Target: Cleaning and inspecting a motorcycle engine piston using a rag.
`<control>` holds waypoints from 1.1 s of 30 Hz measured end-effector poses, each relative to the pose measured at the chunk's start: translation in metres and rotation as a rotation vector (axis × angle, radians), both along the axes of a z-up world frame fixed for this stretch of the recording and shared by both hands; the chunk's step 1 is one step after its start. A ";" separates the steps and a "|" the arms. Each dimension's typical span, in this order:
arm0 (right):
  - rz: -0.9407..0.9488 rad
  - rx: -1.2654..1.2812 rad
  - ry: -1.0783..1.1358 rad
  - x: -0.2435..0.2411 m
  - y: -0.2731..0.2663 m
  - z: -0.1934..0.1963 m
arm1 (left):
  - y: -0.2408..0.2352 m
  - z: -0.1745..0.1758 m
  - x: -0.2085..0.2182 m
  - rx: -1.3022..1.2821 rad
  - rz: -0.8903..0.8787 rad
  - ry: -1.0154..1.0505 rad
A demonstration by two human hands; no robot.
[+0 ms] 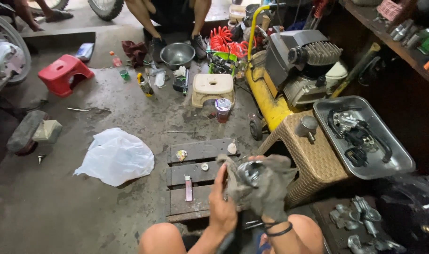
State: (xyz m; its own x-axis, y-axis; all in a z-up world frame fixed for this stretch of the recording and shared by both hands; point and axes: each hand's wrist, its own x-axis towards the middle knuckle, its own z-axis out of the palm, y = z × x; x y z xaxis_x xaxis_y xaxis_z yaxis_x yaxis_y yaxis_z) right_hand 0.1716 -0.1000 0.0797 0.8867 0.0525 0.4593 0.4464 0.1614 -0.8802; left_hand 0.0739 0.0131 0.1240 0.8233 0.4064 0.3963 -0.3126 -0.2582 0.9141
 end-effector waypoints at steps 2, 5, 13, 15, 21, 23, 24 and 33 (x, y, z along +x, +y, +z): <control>0.032 -0.015 -0.057 -0.011 0.016 -0.007 | -0.011 -0.011 0.005 -0.099 -0.153 -0.124; 0.069 -0.032 -0.125 -0.019 0.035 -0.012 | -0.005 -0.046 0.015 -0.942 -0.450 -0.177; -0.094 -0.390 -0.491 -0.041 0.052 0.067 | 0.025 -0.049 0.013 -0.668 -0.207 -0.092; -0.084 -0.424 -0.529 -0.043 0.057 0.067 | 0.033 -0.049 0.013 -0.605 -0.150 -0.074; -0.065 -0.758 -0.285 -0.042 0.062 0.041 | 0.039 -0.042 0.012 -0.368 0.064 0.030; 0.065 -0.480 -0.098 -0.032 0.056 0.021 | 0.034 -0.032 0.014 -0.598 -0.012 0.133; 0.061 -0.481 -0.094 -0.033 0.054 0.025 | 0.029 -0.032 0.014 -0.598 -0.016 0.137; -0.034 -0.228 0.108 -0.026 0.040 0.025 | -0.002 -0.017 0.008 -0.578 -0.064 0.260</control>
State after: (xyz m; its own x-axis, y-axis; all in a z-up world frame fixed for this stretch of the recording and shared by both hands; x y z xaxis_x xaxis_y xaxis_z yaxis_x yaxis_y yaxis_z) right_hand 0.1455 -0.0604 0.1045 0.9329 0.1131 0.3419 0.3499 -0.0599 -0.9349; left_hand 0.0814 0.0106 0.1069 0.8928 0.4416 -0.0887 -0.0598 0.3114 0.9484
